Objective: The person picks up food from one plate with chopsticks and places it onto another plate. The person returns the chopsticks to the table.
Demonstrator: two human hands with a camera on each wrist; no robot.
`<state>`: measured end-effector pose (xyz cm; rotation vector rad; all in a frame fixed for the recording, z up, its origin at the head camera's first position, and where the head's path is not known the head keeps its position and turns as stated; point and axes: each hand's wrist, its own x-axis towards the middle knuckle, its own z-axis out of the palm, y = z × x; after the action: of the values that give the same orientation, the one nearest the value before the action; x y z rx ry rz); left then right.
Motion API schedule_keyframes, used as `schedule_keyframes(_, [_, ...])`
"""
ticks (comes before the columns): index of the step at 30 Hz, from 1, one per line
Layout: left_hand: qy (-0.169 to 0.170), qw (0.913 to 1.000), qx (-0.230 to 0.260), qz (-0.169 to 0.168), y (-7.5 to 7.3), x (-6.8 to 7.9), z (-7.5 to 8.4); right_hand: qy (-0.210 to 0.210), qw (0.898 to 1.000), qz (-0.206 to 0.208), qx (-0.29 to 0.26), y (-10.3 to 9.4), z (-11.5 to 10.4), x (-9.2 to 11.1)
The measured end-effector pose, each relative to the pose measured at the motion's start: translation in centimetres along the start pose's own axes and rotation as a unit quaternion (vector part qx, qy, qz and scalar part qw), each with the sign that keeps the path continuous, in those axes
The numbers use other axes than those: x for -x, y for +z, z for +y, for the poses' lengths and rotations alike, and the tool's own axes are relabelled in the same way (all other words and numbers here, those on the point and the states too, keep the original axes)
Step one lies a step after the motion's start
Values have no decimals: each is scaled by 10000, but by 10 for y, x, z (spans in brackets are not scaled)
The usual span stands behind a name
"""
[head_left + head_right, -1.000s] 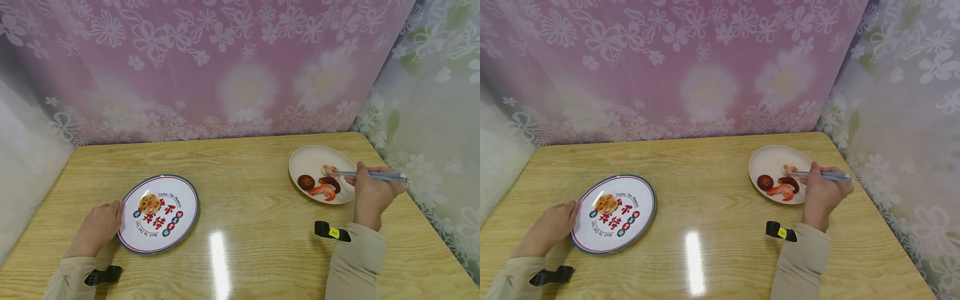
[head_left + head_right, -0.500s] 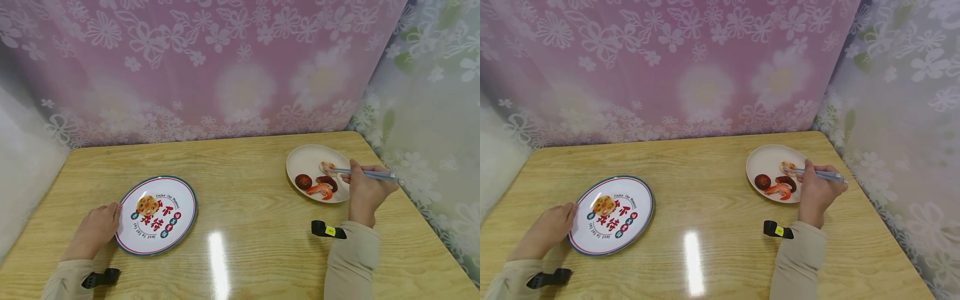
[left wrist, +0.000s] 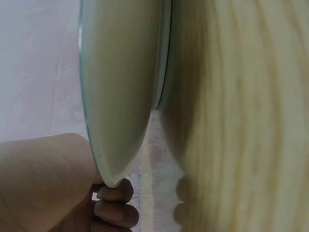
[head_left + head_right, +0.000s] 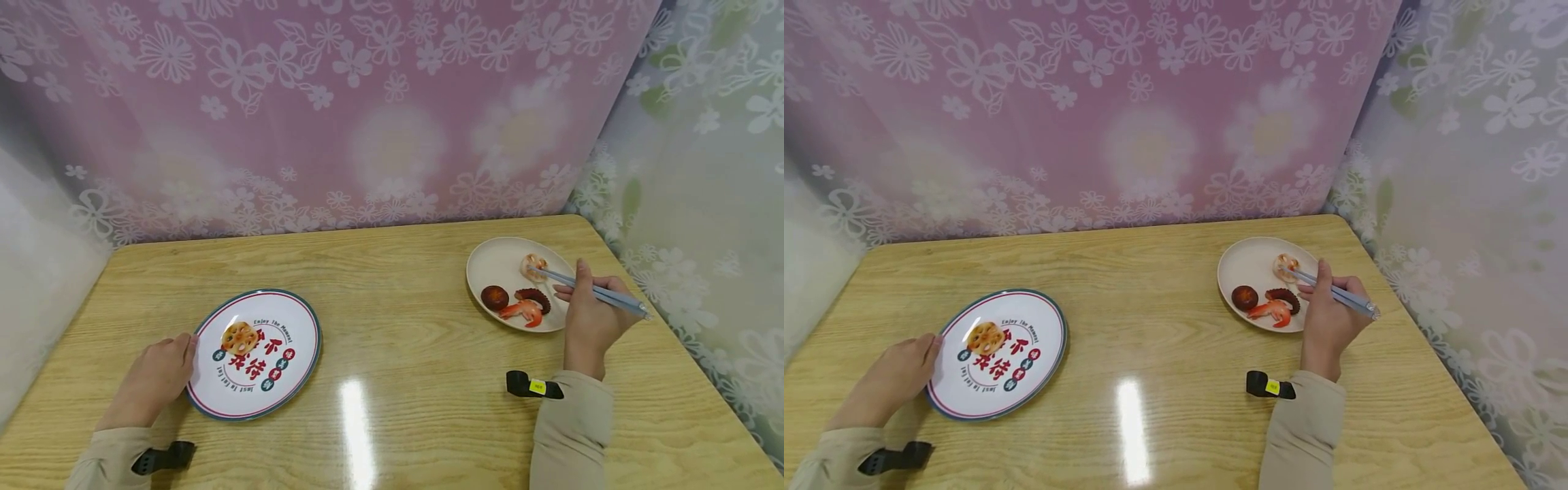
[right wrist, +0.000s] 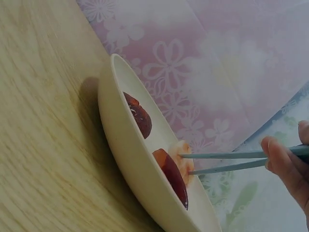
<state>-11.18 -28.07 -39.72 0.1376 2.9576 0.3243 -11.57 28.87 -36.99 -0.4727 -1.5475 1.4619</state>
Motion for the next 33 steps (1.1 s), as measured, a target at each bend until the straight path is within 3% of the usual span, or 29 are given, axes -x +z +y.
schedule_keyframes(5, [-35, 10000, 22, -36, 0, 0, 0, -45, 9997, 29, -224, 0, -2, 0])
schedule_keyframes(14, [-23, 10000, -1, -61, -2, 0, 1, 557, 9974, -81, -446, 5, -5, -1])
schedule_keyframes(22, [52, 9999, 72, 61, 0, 0, -1, -137, 9992, -188, -312, 5, 4, 5])
schedule_keyframes(25, [46, 9999, 71, 72, 1, 1, -1, -123, 9985, -133, -519, 5, 5, 7])
schedule_keyframes(33, [8, 10000, 70, 33, 1, 0, -1, -225, 9991, -127, -339, 7, 4, 12])
